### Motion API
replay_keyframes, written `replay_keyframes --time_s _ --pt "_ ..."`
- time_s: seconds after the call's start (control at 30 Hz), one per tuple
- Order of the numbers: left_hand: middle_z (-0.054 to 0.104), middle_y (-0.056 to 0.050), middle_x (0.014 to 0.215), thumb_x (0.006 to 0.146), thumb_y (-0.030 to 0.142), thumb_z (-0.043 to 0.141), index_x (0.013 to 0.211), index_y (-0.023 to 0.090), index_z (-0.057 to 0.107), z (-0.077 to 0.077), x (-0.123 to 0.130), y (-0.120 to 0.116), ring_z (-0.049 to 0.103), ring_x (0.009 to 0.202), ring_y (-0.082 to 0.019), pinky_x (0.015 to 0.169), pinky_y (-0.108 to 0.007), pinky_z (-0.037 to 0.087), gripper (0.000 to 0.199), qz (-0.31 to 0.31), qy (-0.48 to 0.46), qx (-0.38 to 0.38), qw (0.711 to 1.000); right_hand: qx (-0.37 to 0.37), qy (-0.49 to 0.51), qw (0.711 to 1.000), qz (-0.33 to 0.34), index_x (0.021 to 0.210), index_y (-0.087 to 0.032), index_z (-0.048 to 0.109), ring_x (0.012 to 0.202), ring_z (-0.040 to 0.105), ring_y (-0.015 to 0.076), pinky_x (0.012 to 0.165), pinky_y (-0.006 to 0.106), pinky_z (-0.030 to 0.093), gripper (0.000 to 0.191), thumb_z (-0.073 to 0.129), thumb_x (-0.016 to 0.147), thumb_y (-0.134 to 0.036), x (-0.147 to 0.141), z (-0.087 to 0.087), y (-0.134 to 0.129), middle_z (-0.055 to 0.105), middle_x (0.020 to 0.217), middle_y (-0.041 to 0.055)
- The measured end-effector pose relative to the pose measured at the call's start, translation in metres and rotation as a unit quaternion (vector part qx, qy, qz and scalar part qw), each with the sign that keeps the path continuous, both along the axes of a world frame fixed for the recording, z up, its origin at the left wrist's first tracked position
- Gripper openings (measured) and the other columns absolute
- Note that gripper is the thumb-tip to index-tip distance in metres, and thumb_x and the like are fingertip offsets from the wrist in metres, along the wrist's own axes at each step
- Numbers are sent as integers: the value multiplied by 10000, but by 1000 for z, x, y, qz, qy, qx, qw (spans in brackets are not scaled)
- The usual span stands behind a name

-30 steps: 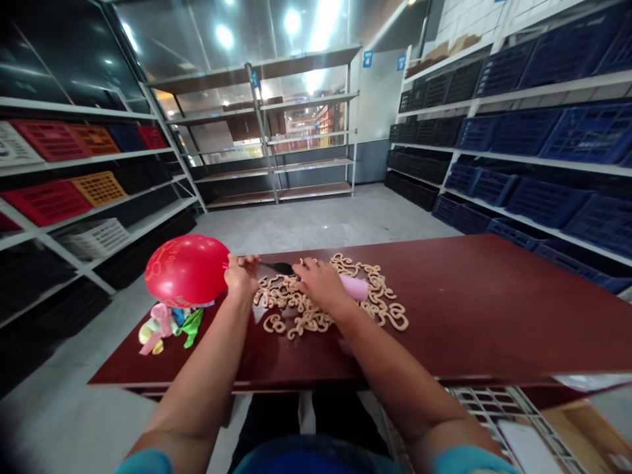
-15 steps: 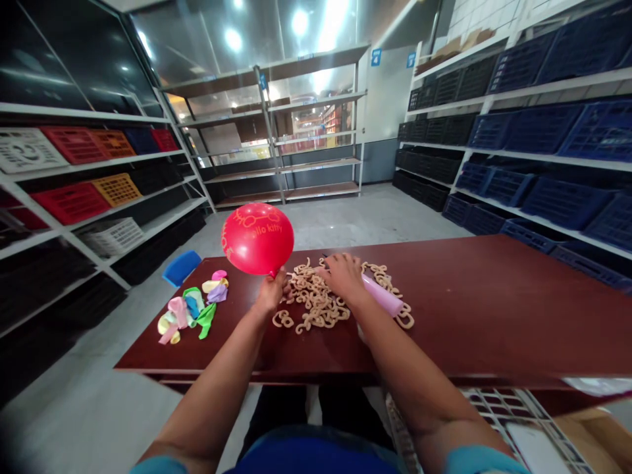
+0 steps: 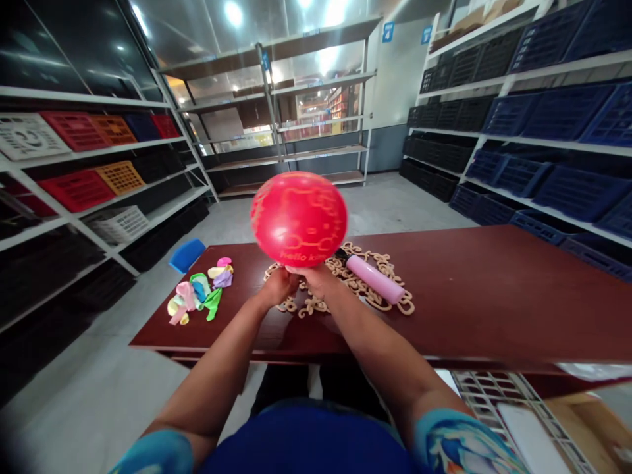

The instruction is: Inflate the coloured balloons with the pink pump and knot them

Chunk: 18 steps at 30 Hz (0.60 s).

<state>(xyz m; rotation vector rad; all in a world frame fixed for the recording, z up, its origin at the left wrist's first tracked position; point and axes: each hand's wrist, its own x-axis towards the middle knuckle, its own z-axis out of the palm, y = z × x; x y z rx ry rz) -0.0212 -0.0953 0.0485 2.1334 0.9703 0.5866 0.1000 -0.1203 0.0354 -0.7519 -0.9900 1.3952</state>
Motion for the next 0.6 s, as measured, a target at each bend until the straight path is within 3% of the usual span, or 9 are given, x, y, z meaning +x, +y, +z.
replay_keyframes --time_s 0.1,0.27,0.43,0.6 --pt "505 -4 500 793 347 533 602 161 543 3 -6 -3 453 467 -108 490 -230 349 267 -26 -156 -121 980 -8 13 1000 20 910 -189 633 634 577 149 471 256 438 362 677 630 -414 0 6 1 659 792 35" --pt "481 -1 542 772 373 567 598 166 523 3 -6 -8 459 502 -107 519 -235 362 274 12 -364 -245 898 -22 23 999 33 899 -188 631 440 471 86 379 220 363 388 657 640 -475 -6 16 5 572 591 -27" --pt "437 -2 571 813 387 503 607 163 493 3 -2 -8 475 560 -112 566 -239 392 304 -14 -456 -252 854 -9 23 1000 11 848 -175 645 425 426 62 358 193 286 323 659 658 -437 -12 23 10 500 508 -49" --pt "471 -15 589 777 343 557 636 137 513 4 -5 0 502 555 -114 500 -220 368 253 -27 -447 -333 830 -40 6 998 40 861 -168 629 410 411 71 368 207 294 308 661 662 -401 -11 29 17 461 475 -65"
